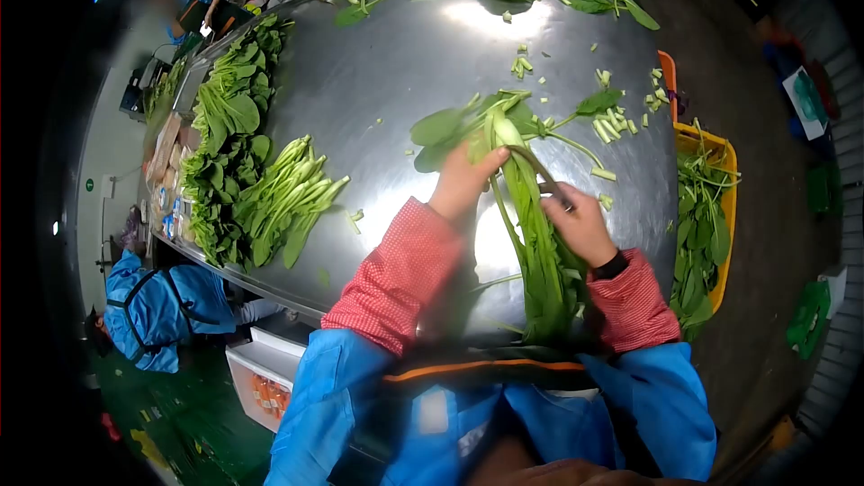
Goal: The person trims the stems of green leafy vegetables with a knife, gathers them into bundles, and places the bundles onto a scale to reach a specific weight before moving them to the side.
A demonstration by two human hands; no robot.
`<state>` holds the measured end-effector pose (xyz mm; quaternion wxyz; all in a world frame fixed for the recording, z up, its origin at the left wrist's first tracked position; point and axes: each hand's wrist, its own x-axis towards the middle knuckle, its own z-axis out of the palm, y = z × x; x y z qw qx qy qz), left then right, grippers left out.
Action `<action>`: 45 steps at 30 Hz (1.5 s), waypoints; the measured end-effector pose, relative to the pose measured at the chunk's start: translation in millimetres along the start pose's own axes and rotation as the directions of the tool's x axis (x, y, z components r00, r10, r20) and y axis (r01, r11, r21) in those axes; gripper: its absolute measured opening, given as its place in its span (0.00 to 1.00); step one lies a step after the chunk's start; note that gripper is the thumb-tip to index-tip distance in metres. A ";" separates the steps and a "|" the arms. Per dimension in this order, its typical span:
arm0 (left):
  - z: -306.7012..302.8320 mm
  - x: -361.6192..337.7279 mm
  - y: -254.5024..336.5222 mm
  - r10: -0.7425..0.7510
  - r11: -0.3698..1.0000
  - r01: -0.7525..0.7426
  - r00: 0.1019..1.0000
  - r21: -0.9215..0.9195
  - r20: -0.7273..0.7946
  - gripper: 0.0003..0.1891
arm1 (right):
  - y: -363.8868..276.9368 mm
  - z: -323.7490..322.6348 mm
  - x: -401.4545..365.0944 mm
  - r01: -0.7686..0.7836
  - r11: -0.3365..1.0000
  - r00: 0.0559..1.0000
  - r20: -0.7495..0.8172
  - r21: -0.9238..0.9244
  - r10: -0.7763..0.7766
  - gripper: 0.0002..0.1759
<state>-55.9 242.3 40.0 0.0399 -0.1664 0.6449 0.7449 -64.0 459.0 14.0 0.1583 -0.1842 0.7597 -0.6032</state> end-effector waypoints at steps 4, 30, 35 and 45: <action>2.9 -15.6 0.2 0.098 0.987 -0.105 0.993 0.120 0.063 0.22 | -36.0 -34.1 9.4 0.264 0.760 0.908 -0.113 -0.594 -0.403 0.07; 22.9 -30.5 -8.9 0.137 0.929 -0.183 0.977 0.322 0.161 0.27 | -23.1 -25.3 15.1 -0.081 0.970 0.991 -0.089 0.229 0.103 0.11; 24.8 -28.9 -16.3 0.606 0.456 -0.495 0.781 0.740 0.150 0.25 | -22.5 -17.8 21.3 -0.003 0.988 0.988 -0.152 0.153 0.027 0.12; 16.2 -33.2 9.9 0.060 0.970 -0.103 0.980 0.220 0.191 0.25 | -45.3 -36.7 7.0 0.312 0.605 0.874 -0.027 -0.732 -0.484 0.07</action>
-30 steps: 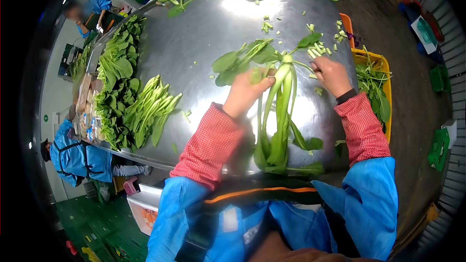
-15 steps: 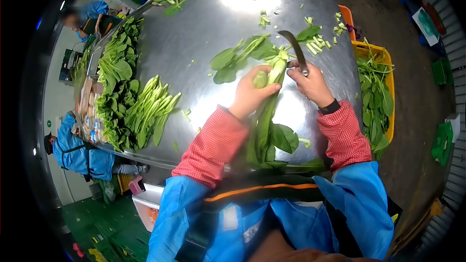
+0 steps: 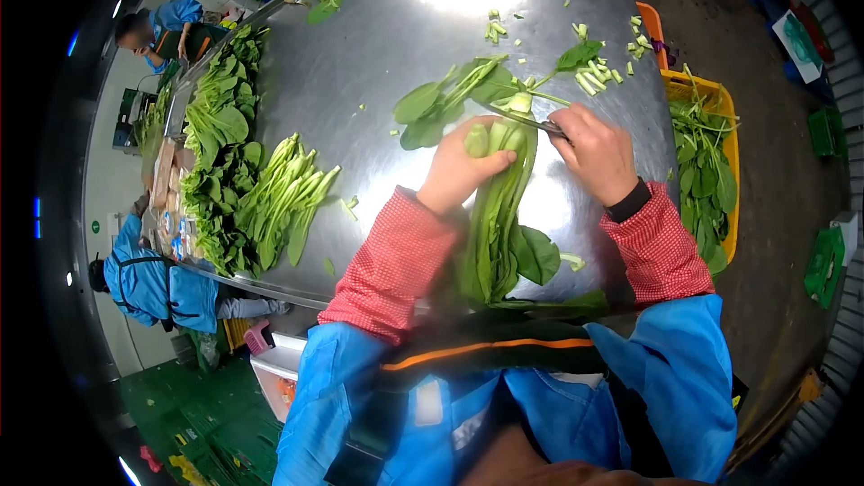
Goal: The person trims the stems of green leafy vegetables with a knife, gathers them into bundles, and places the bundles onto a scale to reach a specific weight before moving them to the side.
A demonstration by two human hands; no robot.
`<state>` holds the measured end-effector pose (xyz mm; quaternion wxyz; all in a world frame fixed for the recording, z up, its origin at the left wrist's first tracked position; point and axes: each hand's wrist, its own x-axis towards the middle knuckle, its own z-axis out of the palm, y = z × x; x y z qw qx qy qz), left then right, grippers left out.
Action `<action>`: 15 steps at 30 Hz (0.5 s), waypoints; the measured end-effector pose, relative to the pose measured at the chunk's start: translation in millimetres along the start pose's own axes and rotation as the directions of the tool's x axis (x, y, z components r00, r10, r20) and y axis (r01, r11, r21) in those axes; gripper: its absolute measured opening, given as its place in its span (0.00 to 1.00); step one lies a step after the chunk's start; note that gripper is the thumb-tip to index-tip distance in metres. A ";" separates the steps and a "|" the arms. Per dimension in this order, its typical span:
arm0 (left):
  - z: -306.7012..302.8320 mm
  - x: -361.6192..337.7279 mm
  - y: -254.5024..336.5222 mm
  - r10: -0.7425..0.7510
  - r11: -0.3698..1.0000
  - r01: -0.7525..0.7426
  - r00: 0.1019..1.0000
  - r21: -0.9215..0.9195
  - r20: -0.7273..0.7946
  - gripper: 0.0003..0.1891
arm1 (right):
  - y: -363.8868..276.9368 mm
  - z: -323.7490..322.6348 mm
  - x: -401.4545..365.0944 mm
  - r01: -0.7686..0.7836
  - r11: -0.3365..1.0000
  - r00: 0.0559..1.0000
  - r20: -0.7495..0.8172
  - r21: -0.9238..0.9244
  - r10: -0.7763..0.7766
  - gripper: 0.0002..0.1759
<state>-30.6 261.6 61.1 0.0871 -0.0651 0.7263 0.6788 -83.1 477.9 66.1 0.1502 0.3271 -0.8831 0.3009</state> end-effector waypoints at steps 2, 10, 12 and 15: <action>4.4 -5.7 11.9 -0.010 0.998 0.013 0.999 -0.061 0.047 0.23 | 2.8 -4.3 4.1 0.083 0.993 0.996 0.014 -0.081 -0.083 0.06; -5.0 -6.0 13.3 -0.100 0.984 0.118 0.986 -0.136 0.130 0.20 | 59.4 26.2 -32.3 -0.414 0.887 0.910 0.083 0.206 0.405 0.15; -0.6 -2.2 13.1 -0.107 0.985 0.124 0.984 -0.119 0.146 0.19 | 24.0 11.4 -16.8 -0.435 0.713 0.895 0.175 0.550 0.411 0.19; 5.3 -7.2 19.2 -0.126 0.987 0.140 0.980 -0.082 0.152 0.19 | 1.9 -3.6 0.5 -0.233 0.858 0.966 0.209 0.458 0.151 0.22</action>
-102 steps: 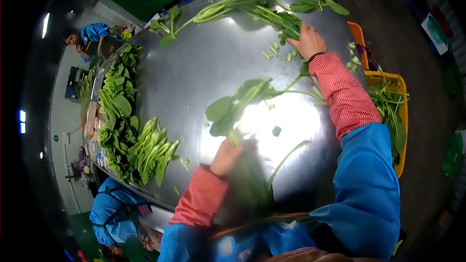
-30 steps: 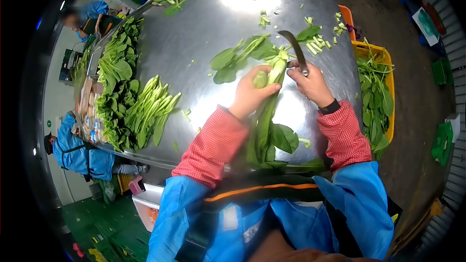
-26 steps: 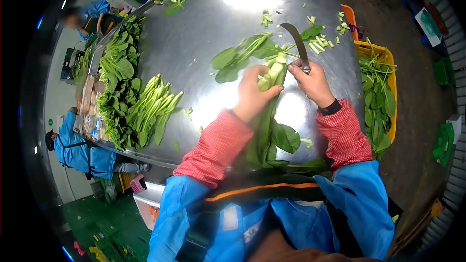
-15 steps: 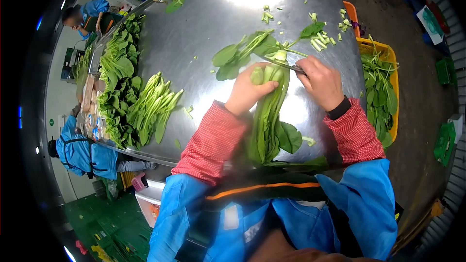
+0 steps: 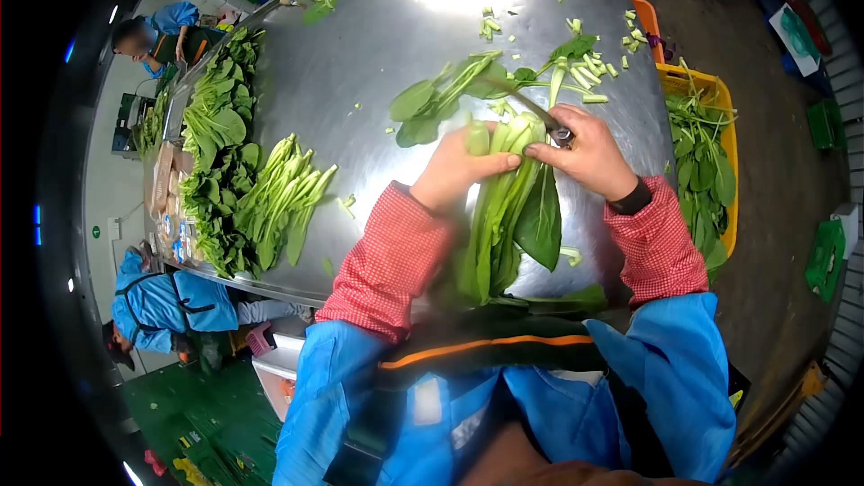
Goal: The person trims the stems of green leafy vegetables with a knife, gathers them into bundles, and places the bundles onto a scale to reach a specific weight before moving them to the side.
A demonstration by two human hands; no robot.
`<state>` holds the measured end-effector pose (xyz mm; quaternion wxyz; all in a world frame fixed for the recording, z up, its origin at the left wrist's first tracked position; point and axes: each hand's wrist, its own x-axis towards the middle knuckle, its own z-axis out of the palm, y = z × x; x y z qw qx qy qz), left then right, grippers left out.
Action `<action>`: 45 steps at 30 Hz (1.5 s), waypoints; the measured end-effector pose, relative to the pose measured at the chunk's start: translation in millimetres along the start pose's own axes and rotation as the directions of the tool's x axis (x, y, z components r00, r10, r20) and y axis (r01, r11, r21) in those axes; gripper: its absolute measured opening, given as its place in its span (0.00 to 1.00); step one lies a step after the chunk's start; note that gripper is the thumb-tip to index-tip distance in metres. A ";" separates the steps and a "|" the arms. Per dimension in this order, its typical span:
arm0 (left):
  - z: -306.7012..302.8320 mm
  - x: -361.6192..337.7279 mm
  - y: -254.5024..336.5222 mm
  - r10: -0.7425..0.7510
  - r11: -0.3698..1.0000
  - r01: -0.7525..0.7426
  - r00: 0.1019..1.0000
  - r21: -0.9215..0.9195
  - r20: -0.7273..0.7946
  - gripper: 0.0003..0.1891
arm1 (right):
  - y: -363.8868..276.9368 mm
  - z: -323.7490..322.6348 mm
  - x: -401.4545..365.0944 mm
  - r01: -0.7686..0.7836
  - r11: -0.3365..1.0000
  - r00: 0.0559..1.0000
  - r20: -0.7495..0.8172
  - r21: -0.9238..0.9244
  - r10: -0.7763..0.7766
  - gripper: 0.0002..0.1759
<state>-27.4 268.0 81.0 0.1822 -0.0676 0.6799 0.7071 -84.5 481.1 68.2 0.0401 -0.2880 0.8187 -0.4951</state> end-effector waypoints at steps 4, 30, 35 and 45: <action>-10.6 -3.2 7.7 -0.008 0.994 0.005 0.999 0.113 0.031 0.18 | -0.1 -11.3 -0.4 0.078 0.960 0.996 -0.025 -0.270 -0.088 0.17; -3.7 18.2 9.5 0.222 0.948 -0.232 0.973 0.217 0.071 0.21 | 1.2 -2.0 20.9 -0.244 0.906 0.965 0.175 0.345 0.194 0.17; -0.8 17.1 3.0 0.593 0.458 -0.443 0.798 0.771 0.106 0.16 | 4.9 -14.5 15.7 -0.354 0.896 0.916 0.291 0.268 0.275 0.17; -15.2 36.3 -16.9 0.698 0.430 -0.255 0.702 0.866 -0.140 0.35 | -9.8 -29.2 13.2 -0.515 0.833 0.840 0.315 0.203 0.442 0.21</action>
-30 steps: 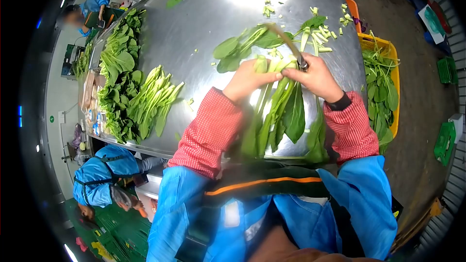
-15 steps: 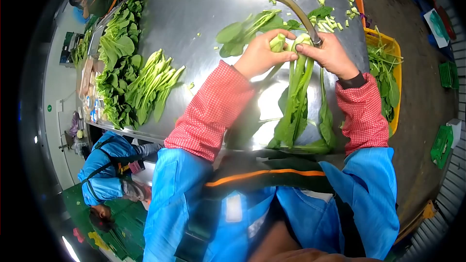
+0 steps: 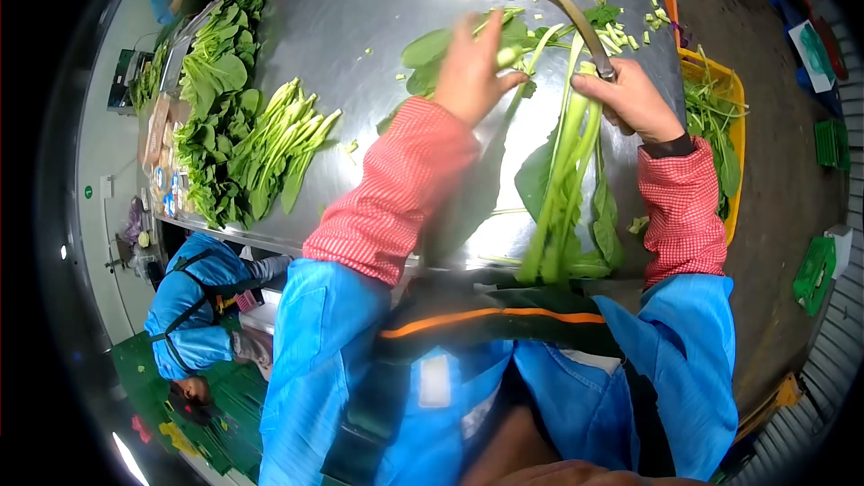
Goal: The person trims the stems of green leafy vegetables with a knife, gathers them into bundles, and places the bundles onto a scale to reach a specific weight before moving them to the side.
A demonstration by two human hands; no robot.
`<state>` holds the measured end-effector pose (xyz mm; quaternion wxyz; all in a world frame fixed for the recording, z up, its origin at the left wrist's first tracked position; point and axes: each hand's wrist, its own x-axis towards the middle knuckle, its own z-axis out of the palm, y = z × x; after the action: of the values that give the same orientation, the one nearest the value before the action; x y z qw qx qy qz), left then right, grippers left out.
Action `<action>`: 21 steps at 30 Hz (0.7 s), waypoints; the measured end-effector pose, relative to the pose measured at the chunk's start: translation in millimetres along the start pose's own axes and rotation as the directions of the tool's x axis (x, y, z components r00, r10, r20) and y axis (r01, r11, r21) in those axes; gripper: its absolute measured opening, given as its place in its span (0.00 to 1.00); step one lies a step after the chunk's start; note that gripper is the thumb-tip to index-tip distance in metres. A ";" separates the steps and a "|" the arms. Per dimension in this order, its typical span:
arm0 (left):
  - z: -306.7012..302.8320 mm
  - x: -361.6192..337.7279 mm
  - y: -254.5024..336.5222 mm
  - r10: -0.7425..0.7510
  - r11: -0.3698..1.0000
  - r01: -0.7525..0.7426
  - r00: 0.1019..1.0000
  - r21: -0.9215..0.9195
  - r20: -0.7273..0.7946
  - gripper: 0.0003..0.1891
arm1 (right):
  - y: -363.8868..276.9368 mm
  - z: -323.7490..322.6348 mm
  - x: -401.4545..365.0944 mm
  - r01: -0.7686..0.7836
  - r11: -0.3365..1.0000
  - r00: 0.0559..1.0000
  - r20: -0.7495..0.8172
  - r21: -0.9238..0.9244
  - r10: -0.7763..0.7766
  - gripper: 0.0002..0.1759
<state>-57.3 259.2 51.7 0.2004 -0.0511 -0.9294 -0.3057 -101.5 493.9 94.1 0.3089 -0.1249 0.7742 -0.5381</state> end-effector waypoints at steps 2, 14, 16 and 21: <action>-14.2 9.6 8.8 0.045 0.999 -0.045 0.999 0.018 -0.011 0.39 | 12.4 5.6 14.0 0.193 0.968 0.967 -0.139 -0.160 -0.216 0.24; -61.5 8.2 8.5 -0.084 0.450 0.548 0.812 -0.705 0.577 0.23 | -46.8 61.9 29.6 0.415 0.898 0.838 -0.323 -0.144 -0.440 0.24; -70.3 0.2 7.6 -0.048 0.413 0.552 0.808 -0.725 0.588 0.23 | -48.7 74.4 30.7 0.442 0.883 0.829 -0.306 -0.154 -0.468 0.23; -147.3 -17.6 -8.9 -0.316 0.606 0.592 0.793 -0.532 0.522 0.28 | -26.0 80.3 37.0 0.389 0.921 0.896 -0.235 0.006 -0.377 0.16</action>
<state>7.1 165.8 147.7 -0.0999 0.0654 -0.7552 -0.6446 -84.7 403.6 86.6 0.1084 -0.2037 0.7504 -0.6194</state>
